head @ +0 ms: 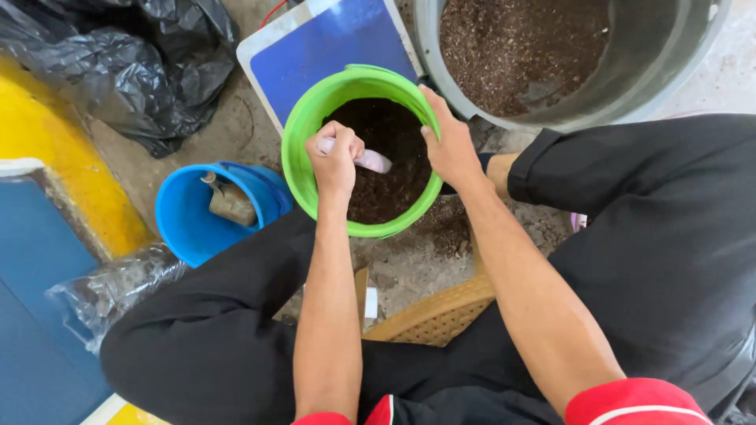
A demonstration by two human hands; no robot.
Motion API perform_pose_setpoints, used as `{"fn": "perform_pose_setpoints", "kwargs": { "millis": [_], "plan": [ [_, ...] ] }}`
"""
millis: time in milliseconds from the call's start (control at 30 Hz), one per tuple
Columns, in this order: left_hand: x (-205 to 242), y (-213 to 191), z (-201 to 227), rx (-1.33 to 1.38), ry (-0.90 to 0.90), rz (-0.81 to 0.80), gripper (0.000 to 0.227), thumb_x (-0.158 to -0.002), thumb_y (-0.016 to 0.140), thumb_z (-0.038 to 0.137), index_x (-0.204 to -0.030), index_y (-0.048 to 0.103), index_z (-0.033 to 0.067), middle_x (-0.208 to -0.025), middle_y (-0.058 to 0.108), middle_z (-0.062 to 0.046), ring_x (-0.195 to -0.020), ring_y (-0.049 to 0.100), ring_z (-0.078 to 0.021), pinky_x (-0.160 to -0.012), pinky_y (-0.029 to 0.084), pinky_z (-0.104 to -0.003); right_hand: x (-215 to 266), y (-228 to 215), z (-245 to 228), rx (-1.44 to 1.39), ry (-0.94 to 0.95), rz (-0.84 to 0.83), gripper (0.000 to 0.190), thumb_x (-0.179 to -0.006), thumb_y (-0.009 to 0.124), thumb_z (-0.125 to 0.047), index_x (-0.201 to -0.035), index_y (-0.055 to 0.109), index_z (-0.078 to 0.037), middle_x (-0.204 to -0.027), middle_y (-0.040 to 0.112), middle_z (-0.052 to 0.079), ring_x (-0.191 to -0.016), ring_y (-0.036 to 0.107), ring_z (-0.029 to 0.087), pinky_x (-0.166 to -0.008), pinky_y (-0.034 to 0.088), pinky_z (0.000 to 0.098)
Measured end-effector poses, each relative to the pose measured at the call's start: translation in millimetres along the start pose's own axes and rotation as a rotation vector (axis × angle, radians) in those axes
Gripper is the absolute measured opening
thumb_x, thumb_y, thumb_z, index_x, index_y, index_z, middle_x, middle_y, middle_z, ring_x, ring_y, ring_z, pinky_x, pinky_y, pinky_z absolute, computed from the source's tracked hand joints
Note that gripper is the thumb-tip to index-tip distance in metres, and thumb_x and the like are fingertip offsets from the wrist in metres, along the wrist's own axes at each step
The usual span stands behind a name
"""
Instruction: Mix soil and pack it into a plastic bag.
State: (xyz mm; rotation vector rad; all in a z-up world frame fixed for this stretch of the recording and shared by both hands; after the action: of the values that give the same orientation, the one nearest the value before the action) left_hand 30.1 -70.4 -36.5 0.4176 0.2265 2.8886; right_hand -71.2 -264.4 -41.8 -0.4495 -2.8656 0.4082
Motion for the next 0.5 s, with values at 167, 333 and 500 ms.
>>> {"fn": "perform_pose_setpoints", "kwargs": {
  "millis": [167, 333, 500],
  "plan": [
    [-12, 32, 83, 0.069, 0.205, 0.058, 0.027, -0.092, 0.056, -0.005, -0.068, 0.049, 0.0022, -0.062, 0.052, -0.005, -0.058, 0.053, -0.0141, -0.057, 0.042, -0.03, 29, 5, -15, 0.034, 0.158, 0.296, 0.062, -0.095, 0.07, -0.002, -0.149, 0.04, -0.003, -0.139, 0.061, 0.023, -0.123, 0.066, 0.038, -0.103, 0.051, 0.0418],
    [-10, 32, -26, 0.048, 0.266, 0.123, 0.026, -0.092, 0.058, -0.002, -0.067, 0.05, 0.0014, -0.06, 0.053, -0.005, -0.055, 0.053, -0.0141, -0.054, 0.042, -0.03, 65, 19, -3, 0.046, 0.342, 0.369, 0.061, -0.09, 0.078, -0.007, -0.138, 0.041, 0.0, -0.123, 0.064, 0.029, -0.115, 0.064, 0.043, -0.098, 0.049, 0.0463],
    [-39, 12, -126, -0.059, -0.027, 0.199, 0.027, -0.088, 0.057, 0.002, -0.061, 0.053, 0.004, -0.055, 0.054, -0.003, -0.047, 0.051, -0.0118, -0.044, 0.04, -0.029, 65, 18, 16, 0.147, 0.351, 0.337, 0.042, -0.096, 0.056, 0.005, -0.135, 0.043, -0.003, -0.105, 0.067, 0.031, -0.103, 0.064, 0.053, -0.081, 0.047, 0.0571]
  ]
}}
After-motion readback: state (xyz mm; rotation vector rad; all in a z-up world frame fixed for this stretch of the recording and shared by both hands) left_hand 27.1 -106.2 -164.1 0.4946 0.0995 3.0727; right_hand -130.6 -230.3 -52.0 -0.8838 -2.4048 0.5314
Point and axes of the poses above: each hand's wrist, its own x-axis away from the middle knuckle, its own y-axis out of the palm, z = x × y, the point moved 7 cm from there along -x, towards the middle knuckle
